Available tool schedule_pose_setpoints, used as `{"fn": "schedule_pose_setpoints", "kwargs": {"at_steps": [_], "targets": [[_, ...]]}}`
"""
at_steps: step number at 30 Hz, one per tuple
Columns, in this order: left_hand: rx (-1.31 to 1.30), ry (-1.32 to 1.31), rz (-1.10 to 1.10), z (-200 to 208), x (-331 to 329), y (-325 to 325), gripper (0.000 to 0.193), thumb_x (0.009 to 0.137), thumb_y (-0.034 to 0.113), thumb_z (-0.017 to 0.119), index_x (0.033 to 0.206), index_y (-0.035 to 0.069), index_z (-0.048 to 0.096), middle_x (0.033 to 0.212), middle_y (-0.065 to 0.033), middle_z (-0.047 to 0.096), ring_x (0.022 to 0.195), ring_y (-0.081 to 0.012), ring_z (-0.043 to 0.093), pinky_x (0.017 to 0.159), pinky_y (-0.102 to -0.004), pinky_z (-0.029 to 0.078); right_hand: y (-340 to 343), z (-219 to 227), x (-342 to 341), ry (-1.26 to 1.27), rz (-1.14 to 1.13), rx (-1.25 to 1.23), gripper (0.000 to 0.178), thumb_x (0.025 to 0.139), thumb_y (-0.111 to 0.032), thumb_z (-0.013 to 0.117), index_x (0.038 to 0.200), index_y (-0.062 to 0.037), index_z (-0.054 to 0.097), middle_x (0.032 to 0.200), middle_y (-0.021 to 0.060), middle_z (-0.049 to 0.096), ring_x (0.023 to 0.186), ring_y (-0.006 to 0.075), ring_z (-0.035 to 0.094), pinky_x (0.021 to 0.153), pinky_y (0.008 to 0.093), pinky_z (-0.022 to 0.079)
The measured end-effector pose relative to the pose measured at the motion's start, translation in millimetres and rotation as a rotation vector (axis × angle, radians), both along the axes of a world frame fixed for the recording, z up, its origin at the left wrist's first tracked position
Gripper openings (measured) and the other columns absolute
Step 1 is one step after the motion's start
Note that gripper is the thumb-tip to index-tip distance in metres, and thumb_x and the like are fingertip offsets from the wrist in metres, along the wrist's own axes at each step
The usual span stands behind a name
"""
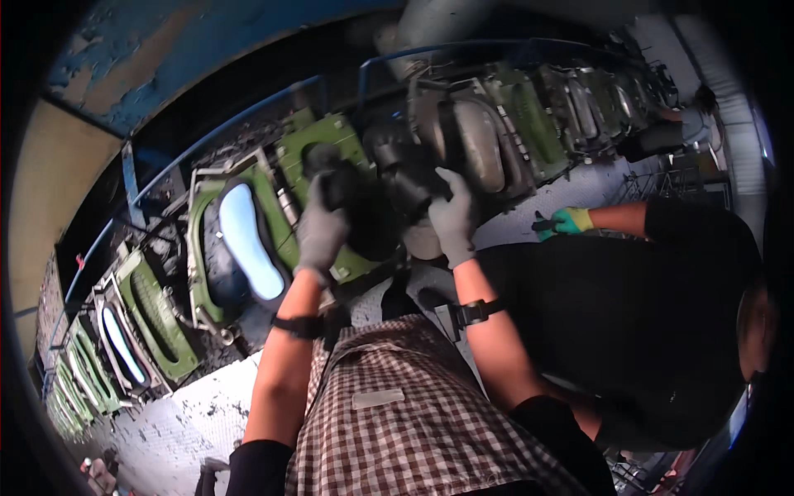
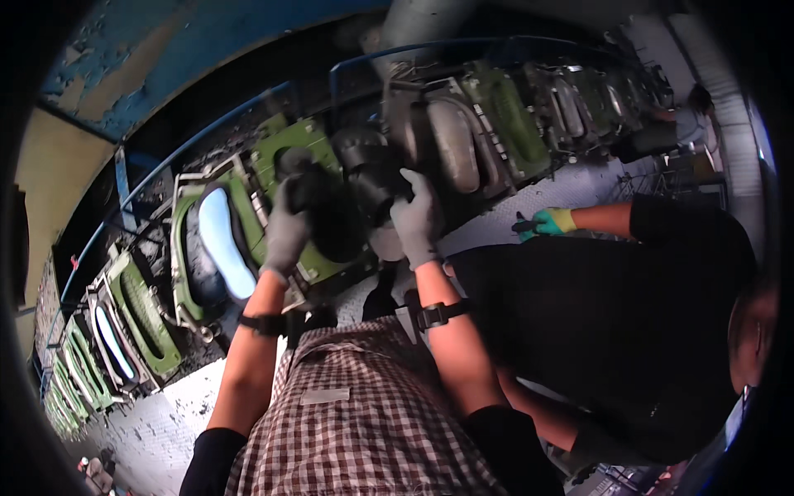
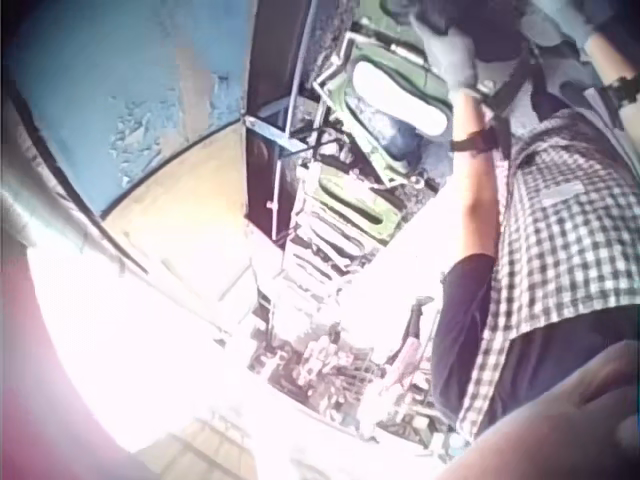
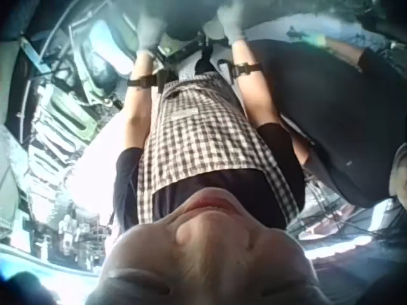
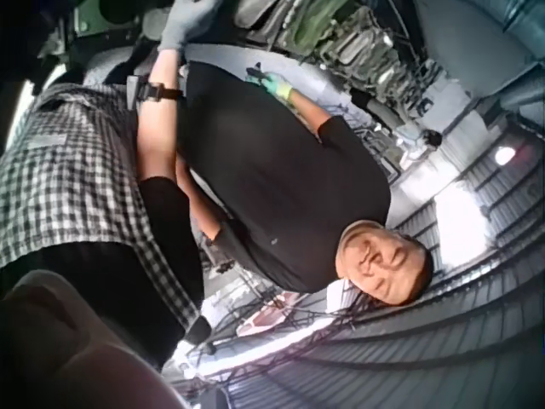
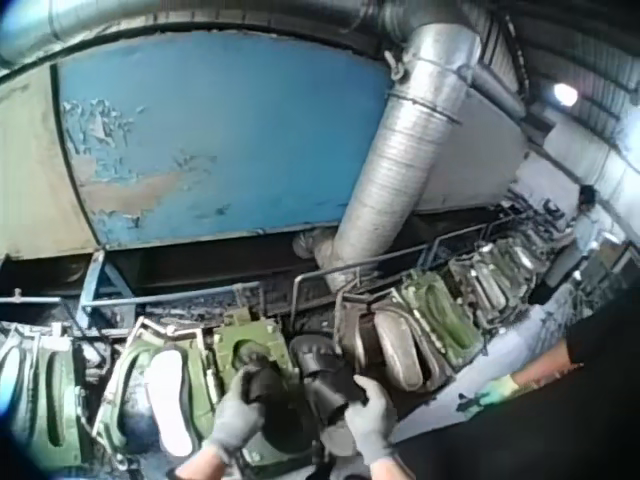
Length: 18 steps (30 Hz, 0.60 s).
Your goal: Placing shoe soles into molds on a production line.
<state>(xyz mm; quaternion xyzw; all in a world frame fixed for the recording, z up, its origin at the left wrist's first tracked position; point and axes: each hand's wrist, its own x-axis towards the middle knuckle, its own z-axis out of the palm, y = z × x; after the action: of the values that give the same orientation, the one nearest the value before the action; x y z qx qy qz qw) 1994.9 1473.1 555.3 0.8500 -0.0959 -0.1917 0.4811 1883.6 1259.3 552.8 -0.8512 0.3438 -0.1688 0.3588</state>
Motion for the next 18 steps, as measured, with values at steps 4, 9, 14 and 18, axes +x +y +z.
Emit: {"fn": "schedule_pose_setpoints", "kwargs": {"at_steps": [4,9,14,18], "targets": [[-0.412,-0.056,0.107,33,-29,-59,0.061,0.092,0.003,0.057,0.151,0.004,0.042,0.145,-0.0171,0.052,0.128,-0.0263,0.056,0.108,-0.0353,0.045,-141,42,-23,-0.168,-0.021,-0.209,0.049,0.079,0.008,0.059,0.126,-0.0054,0.066,0.128,0.016,0.068,0.124,0.0304,0.062,0.108,0.0384,0.046],[-0.387,-0.222,0.105,46,-51,-206,0.072,0.09,0.004,0.062,0.156,0.005,0.033,0.15,-0.0183,0.045,0.132,-0.0273,0.051,0.108,-0.0352,0.044,-247,60,-40,-0.343,0.102,0.307,0.08,0.086,-0.018,0.079,0.152,-0.0035,0.036,0.135,0.0127,0.056,0.11,0.022,0.062,0.096,0.037,0.052],[-0.595,0.149,-0.227,-5,-57,-294,0.089,0.088,0.004,0.067,0.161,0.006,0.017,0.152,-0.0182,0.043,0.14,-0.0299,0.044,0.112,-0.0351,0.039,-270,25,-67,-0.023,0.087,0.582,0.043,0.094,-0.012,0.067,0.133,0.0021,0.056,0.108,-0.0003,0.066,0.087,0.0062,0.058,0.08,0.0224,0.05],[-0.451,0.387,0.251,-71,-22,-341,0.08,0.093,0.032,0.068,0.154,-0.002,0.029,0.144,-0.0277,0.048,0.135,-0.0345,0.046,0.112,-0.0361,0.038,-305,22,-48,-0.305,-0.023,0.527,0.036,0.092,-0.002,0.064,0.127,0.0054,0.06,0.106,0.0034,0.067,0.094,0.0087,0.061,0.086,0.0245,0.051]]}}
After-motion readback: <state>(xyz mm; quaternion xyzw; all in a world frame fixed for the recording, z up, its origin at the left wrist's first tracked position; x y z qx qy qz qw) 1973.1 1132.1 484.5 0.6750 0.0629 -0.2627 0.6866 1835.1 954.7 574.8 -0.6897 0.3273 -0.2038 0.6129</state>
